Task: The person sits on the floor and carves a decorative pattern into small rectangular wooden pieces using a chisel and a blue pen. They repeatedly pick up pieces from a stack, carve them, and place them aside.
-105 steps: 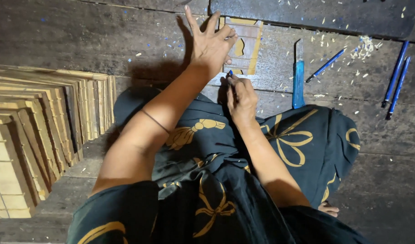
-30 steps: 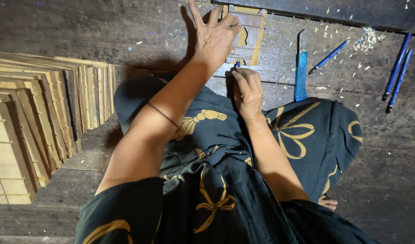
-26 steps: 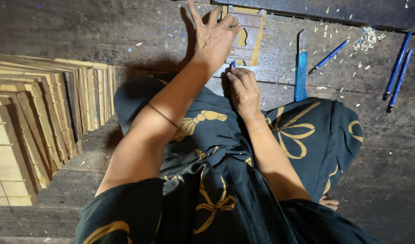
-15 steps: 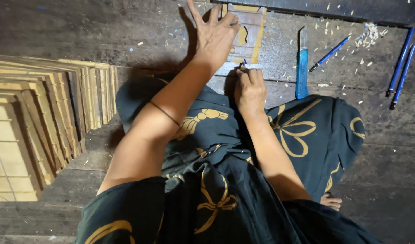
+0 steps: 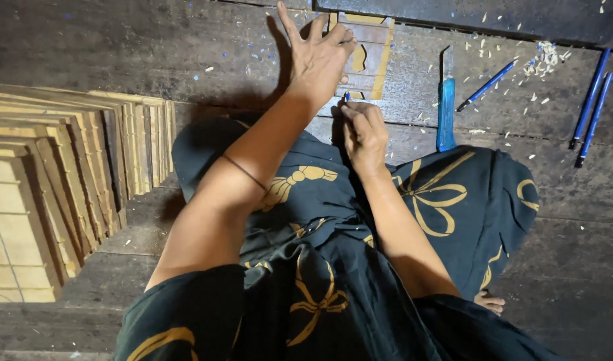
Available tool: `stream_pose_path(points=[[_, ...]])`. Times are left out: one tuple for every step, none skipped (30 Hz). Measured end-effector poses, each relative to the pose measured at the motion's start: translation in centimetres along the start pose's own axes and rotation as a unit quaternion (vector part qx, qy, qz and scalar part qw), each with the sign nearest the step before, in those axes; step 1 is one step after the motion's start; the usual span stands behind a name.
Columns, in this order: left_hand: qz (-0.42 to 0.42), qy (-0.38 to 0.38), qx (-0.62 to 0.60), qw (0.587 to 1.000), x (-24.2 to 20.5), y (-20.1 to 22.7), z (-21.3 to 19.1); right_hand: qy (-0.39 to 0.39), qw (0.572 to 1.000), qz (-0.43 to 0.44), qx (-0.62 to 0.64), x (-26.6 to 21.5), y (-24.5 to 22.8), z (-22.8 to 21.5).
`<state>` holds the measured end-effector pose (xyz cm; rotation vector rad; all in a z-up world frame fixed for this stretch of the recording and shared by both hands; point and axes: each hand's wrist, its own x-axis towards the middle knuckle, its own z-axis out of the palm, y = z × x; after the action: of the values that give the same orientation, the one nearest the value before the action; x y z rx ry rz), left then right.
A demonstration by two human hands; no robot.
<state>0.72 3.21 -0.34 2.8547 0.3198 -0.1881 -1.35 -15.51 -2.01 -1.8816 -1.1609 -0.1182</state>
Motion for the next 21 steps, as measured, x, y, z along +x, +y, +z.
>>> stream_pose_path(points=[[-0.005,-0.010,0.005,1.000,0.1,-0.1,0.1,0.007,1.000,0.004,0.001,0.1,0.0,0.1],[-0.011,-0.021,0.009,1.000,0.0,-0.1,0.2,0.013,1.000,0.008,0.002,0.2,-0.1,0.3],[-0.011,-0.024,0.007,1.000,0.2,-0.1,0.4,0.011,1.000,0.011,0.003,0.3,-0.1,0.0],[-0.019,-0.031,0.009,0.999,0.3,-0.1,0.6,0.004,0.998,0.046,0.048,0.4,-0.2,-0.3],[-0.026,-0.038,0.011,0.999,0.4,-0.1,0.7,-0.003,0.993,0.080,0.092,0.5,-0.3,-0.6],[-0.025,-0.038,0.011,0.999,0.3,-0.2,0.7,-0.002,0.993,0.080,0.091,0.5,-0.3,-0.8],[-0.017,-0.025,0.005,1.000,0.2,-0.3,0.7,-0.040,0.990,0.088,0.101,0.5,-0.4,-1.1],[-0.008,-0.010,-0.001,1.000,0.3,-0.4,0.6,-0.078,0.987,0.094,0.109,0.6,-0.4,-1.5],[-0.006,-0.007,-0.001,1.000,0.4,-0.3,0.8,-0.077,0.987,0.092,0.107,0.5,-0.8,-1.0],[-0.010,-0.007,0.008,1.000,0.4,-0.3,1.0,-0.084,0.985,0.080,0.131,0.3,-1.2,-0.3],[-0.015,-0.006,0.016,1.000,0.3,-0.3,1.1,-0.091,0.982,0.068,0.154,0.1,-1.7,0.3],[-0.014,-0.002,0.021,1.000,0.3,-0.4,1.0,-0.088,0.982,0.063,0.155,0.1,-1.6,-0.1],[-0.007,0.015,0.007,1.000,0.2,-0.4,0.9,-0.075,0.987,0.077,0.117,0.0,-1.5,-0.5],[0.002,0.030,-0.009,1.000,0.0,-0.2,0.9,-0.062,0.991,0.095,0.077,-0.3,-1.5,-1.2],[0.005,0.033,-0.007,0.999,-0.7,-0.5,1.5,-0.059,0.991,0.093,0.076,0.2,-1.9,-2.0],[0.027,0.091,-0.008,0.995,-1.0,-0.8,2.0,0.001,0.997,0.064,0.041,1.0,-2.0,-3.0],[0.050,0.148,-0.010,0.988,-1.1,-1.1,2.5,0.060,0.998,0.034,0.007,1.8,-2.1,-4.1],[0.055,0.154,-0.008,0.987,-1.9,-0.4,2.3,0.066,0.997,0.030,0.002,2.4,-2.8,-4.8],[0.011,0.202,-0.108,0.973,-2.5,0.4,2.1,0.100,0.995,0.024,-0.016,3.1,-3.4,-5.5],[-0.030,0.245,-0.206,0.947,-3.3,0.9,2.1,0.135,0.990,0.022,-0.034,3.6,-4.1,-6.0],[-0.022,0.247,-0.204,0.947,-3.4,2.0,2.8,0.144,0.989,0.021,-0.038,3.7,-4.0,-6.0]])
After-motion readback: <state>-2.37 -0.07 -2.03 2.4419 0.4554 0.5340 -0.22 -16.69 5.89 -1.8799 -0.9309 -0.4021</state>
